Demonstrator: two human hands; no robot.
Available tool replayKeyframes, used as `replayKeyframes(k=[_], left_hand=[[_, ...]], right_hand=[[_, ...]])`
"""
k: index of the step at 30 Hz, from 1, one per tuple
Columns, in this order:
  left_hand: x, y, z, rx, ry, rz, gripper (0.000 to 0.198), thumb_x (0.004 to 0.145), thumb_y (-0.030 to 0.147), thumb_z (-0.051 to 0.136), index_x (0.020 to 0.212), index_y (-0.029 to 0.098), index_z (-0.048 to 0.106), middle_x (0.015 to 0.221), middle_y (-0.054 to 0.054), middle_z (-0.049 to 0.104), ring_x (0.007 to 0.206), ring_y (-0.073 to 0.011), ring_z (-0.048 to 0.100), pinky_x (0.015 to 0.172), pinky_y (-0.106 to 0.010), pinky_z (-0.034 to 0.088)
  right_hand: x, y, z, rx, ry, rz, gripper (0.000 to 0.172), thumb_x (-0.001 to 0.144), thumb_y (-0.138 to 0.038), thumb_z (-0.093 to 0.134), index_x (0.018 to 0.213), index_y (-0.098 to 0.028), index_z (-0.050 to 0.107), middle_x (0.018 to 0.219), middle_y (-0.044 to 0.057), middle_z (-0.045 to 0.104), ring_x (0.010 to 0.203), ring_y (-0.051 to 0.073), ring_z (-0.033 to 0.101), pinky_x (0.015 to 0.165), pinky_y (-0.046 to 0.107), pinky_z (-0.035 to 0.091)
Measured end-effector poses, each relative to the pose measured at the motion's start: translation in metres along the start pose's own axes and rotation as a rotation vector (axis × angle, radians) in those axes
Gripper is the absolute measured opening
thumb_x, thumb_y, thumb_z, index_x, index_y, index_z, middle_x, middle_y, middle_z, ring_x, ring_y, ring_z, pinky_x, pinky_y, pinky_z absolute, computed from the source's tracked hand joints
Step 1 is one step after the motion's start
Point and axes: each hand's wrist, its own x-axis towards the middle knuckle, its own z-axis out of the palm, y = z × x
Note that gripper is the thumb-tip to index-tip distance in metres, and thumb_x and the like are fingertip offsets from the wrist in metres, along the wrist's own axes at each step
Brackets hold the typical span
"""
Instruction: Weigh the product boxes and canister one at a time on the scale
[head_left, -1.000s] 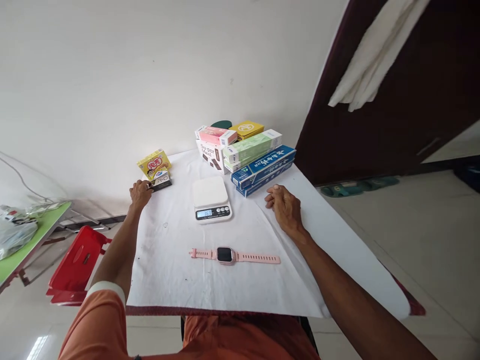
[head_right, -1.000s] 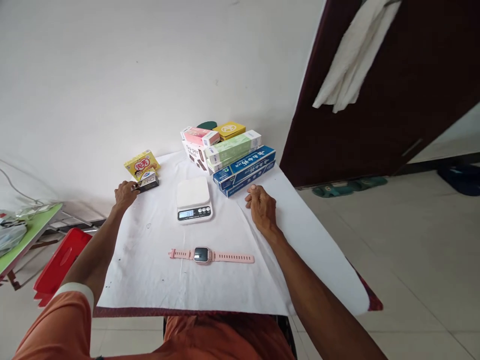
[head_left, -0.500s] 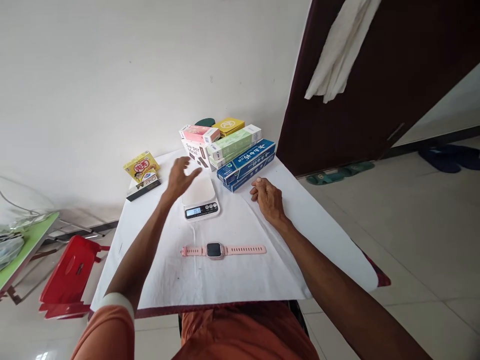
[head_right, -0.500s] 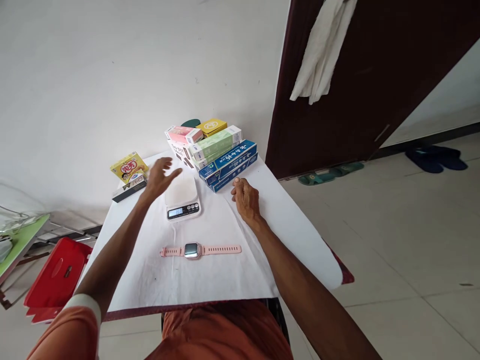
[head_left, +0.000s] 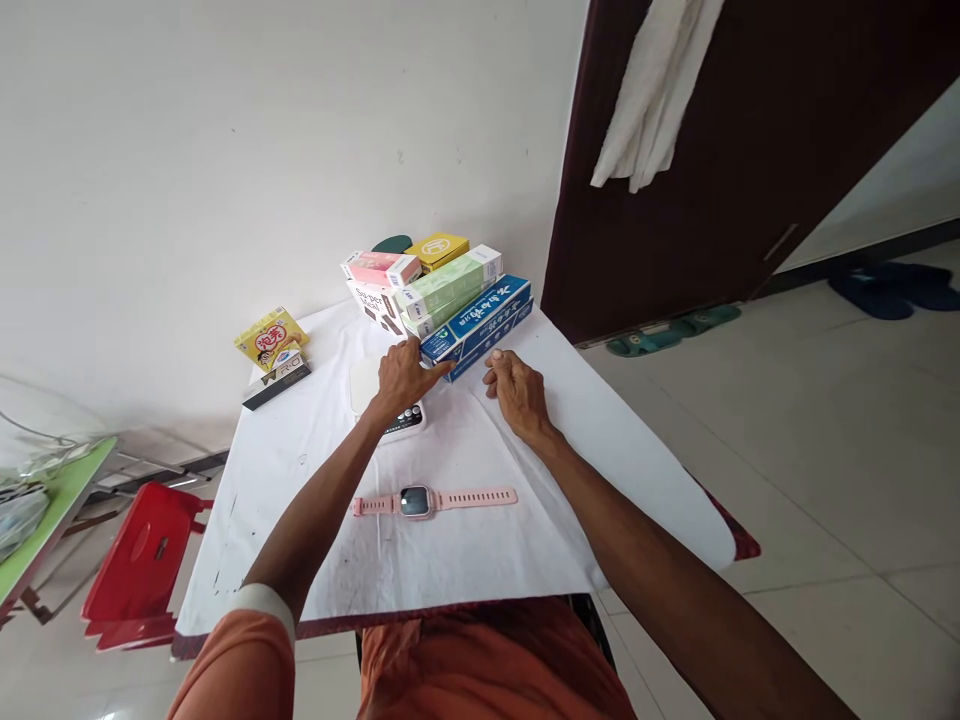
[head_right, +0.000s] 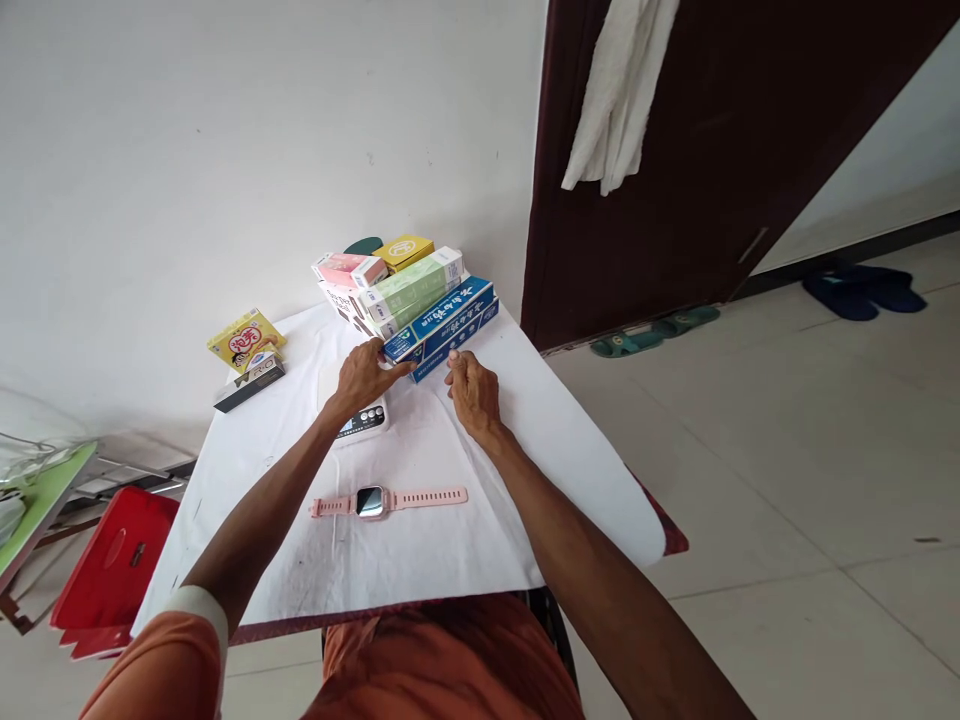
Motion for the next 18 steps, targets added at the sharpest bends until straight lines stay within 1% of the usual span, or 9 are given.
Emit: replayKeyframes(k=[2,4,6,9,13,16,18], left_hand=[[-0.001,-0.008,0.002,-0.023,0.019,0.039,0.053,0.078,0.072,0.076,0.084,0.024,0.057,0.094,-0.013,0.07,0.097,-0.0336,0.066,0.082,-0.044,0.048],[-0.002,-0.012,0.004,-0.024,0.05,0.083,0.052,0.077,0.071,0.077,0.087,0.024,0.058,0.096,-0.014,0.07,0.099,-0.0346,0.066,0.084,-0.046,0.048],[-0.001,-0.008,0.006,-0.003,0.068,0.103,0.051,0.078,0.066,0.079,0.096,0.023,0.059,0.105,-0.016,0.07,0.105,-0.036,0.065,0.089,-0.049,0.047],[0.002,0.005,0.011,0.014,0.06,0.083,0.052,0.08,0.058,0.081,0.11,0.021,0.058,0.117,-0.019,0.069,0.114,-0.0377,0.064,0.095,-0.051,0.045],[0.005,0.02,0.02,-0.034,0.082,0.068,0.047,0.086,0.053,0.077,0.112,0.019,0.057,0.121,-0.021,0.067,0.117,-0.0377,0.062,0.097,-0.052,0.045],[0.003,0.019,0.022,-0.085,0.098,0.091,0.042,0.091,0.051,0.072,0.111,0.017,0.057,0.119,-0.021,0.066,0.115,-0.036,0.062,0.097,-0.05,0.047],[-0.004,0.013,0.017,-0.129,0.116,0.121,0.04,0.093,0.051,0.069,0.113,0.017,0.058,0.116,-0.019,0.066,0.113,-0.0347,0.061,0.097,-0.05,0.048]], right_hand=[[0.0,0.0,-0.001,0.0,0.005,0.002,0.07,0.097,-0.084,0.02,0.086,-0.025,0.056,0.069,0.004,0.068,0.056,0.019,0.063,0.065,0.033,0.051],[0.0,0.0,-0.001,-0.007,0.008,0.001,0.069,0.097,-0.084,0.02,0.084,-0.026,0.055,0.069,0.004,0.068,0.056,0.019,0.063,0.066,0.033,0.051],[0.0,0.001,0.0,-0.011,0.012,0.002,0.069,0.097,-0.084,0.02,0.083,-0.026,0.054,0.069,0.004,0.068,0.056,0.019,0.063,0.066,0.034,0.052],[-0.001,0.001,0.0,-0.006,0.02,0.02,0.069,0.097,-0.084,0.021,0.085,-0.025,0.055,0.069,0.004,0.068,0.055,0.019,0.064,0.066,0.034,0.052],[-0.002,0.001,-0.001,-0.007,0.006,0.008,0.068,0.098,-0.082,0.023,0.085,-0.024,0.056,0.069,0.004,0.069,0.054,0.02,0.064,0.067,0.035,0.053],[-0.002,0.001,-0.002,-0.006,0.014,-0.005,0.067,0.098,-0.081,0.025,0.086,-0.024,0.057,0.069,0.004,0.069,0.054,0.019,0.064,0.066,0.035,0.053],[-0.002,0.001,-0.002,0.002,0.027,0.01,0.068,0.098,-0.082,0.025,0.088,-0.024,0.059,0.068,0.004,0.07,0.053,0.019,0.064,0.065,0.035,0.054]])
